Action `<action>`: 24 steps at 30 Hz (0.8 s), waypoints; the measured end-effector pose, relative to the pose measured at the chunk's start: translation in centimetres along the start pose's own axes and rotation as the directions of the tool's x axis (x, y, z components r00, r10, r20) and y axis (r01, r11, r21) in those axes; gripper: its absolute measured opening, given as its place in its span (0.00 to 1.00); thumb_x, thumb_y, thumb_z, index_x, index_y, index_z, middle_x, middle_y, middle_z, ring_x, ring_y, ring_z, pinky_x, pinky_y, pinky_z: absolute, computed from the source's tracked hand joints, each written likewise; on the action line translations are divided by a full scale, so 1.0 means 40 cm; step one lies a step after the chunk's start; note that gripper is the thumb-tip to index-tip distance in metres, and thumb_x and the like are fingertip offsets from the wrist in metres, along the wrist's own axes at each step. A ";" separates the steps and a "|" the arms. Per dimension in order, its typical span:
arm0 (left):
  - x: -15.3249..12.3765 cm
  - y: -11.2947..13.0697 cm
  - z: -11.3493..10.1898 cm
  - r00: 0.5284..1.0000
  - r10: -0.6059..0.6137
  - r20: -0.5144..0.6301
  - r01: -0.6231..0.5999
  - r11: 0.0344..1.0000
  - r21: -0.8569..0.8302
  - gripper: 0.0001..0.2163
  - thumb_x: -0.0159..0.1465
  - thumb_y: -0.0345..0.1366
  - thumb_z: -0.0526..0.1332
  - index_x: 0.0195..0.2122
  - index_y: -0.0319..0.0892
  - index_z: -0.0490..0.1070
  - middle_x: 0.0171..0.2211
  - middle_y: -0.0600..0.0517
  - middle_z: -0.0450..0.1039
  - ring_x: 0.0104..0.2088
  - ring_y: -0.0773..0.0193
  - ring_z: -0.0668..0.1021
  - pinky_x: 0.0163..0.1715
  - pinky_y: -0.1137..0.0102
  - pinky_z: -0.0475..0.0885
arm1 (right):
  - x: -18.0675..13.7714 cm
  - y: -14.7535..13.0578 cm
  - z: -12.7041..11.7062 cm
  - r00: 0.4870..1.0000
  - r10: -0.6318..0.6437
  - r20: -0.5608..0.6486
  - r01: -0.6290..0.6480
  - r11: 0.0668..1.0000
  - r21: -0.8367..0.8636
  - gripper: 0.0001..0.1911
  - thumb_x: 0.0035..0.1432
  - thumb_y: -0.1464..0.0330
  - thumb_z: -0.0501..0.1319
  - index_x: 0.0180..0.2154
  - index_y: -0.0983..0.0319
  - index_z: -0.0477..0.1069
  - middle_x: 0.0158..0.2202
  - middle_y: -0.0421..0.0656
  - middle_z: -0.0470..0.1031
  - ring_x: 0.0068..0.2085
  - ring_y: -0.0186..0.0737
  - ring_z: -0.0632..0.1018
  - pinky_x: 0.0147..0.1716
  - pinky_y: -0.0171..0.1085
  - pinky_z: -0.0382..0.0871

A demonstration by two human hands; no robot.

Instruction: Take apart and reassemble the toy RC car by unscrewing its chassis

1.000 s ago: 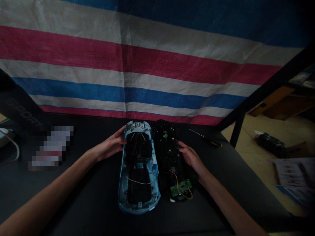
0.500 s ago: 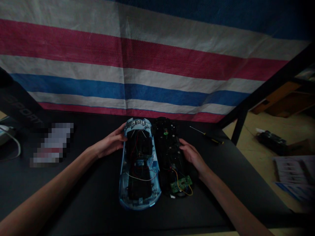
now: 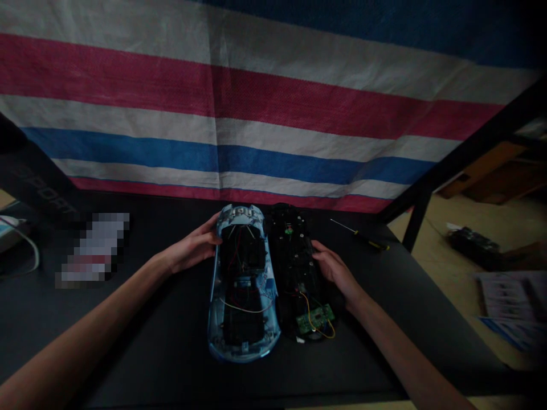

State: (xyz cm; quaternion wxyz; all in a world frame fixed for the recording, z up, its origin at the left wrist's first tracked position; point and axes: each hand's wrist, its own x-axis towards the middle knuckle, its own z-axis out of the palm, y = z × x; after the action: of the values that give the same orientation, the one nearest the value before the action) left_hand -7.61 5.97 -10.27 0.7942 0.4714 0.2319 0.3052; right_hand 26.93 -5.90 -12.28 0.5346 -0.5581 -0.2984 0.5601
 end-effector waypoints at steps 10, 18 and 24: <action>-0.001 0.003 0.003 1.000 -0.017 -0.015 0.017 1.000 -0.008 0.34 0.61 0.29 0.66 0.68 0.60 0.65 0.57 0.51 0.75 0.50 0.56 0.76 0.47 0.66 0.73 | 0.000 0.001 -0.001 1.000 0.020 -0.010 -0.020 1.000 0.003 0.25 0.49 0.59 0.68 0.51 0.51 0.78 0.52 0.39 0.84 0.62 0.57 0.78 0.63 0.54 0.70; -0.003 0.003 0.004 1.000 -0.012 -0.003 0.012 1.000 -0.017 0.33 0.62 0.28 0.66 0.67 0.60 0.66 0.58 0.51 0.75 0.50 0.55 0.77 0.48 0.65 0.73 | -0.011 -0.012 0.005 0.999 0.029 0.018 -0.029 1.000 -0.003 0.24 0.50 0.59 0.69 0.50 0.50 0.78 0.51 0.38 0.84 0.63 0.57 0.77 0.64 0.55 0.69; -0.002 0.005 0.005 1.000 -0.008 0.009 0.008 1.000 -0.005 0.34 0.62 0.28 0.65 0.69 0.60 0.65 0.58 0.51 0.75 0.51 0.55 0.77 0.48 0.65 0.73 | -0.010 -0.013 0.004 0.999 0.026 0.022 -0.025 0.999 -0.021 0.25 0.50 0.58 0.68 0.52 0.50 0.78 0.52 0.38 0.84 0.62 0.57 0.78 0.63 0.54 0.70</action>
State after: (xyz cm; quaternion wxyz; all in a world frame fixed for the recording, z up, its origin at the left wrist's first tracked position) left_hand -7.60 5.84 -9.98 0.7979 0.4697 0.2294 0.3003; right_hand 26.82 -6.12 -11.64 0.5182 -0.5613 -0.3029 0.5699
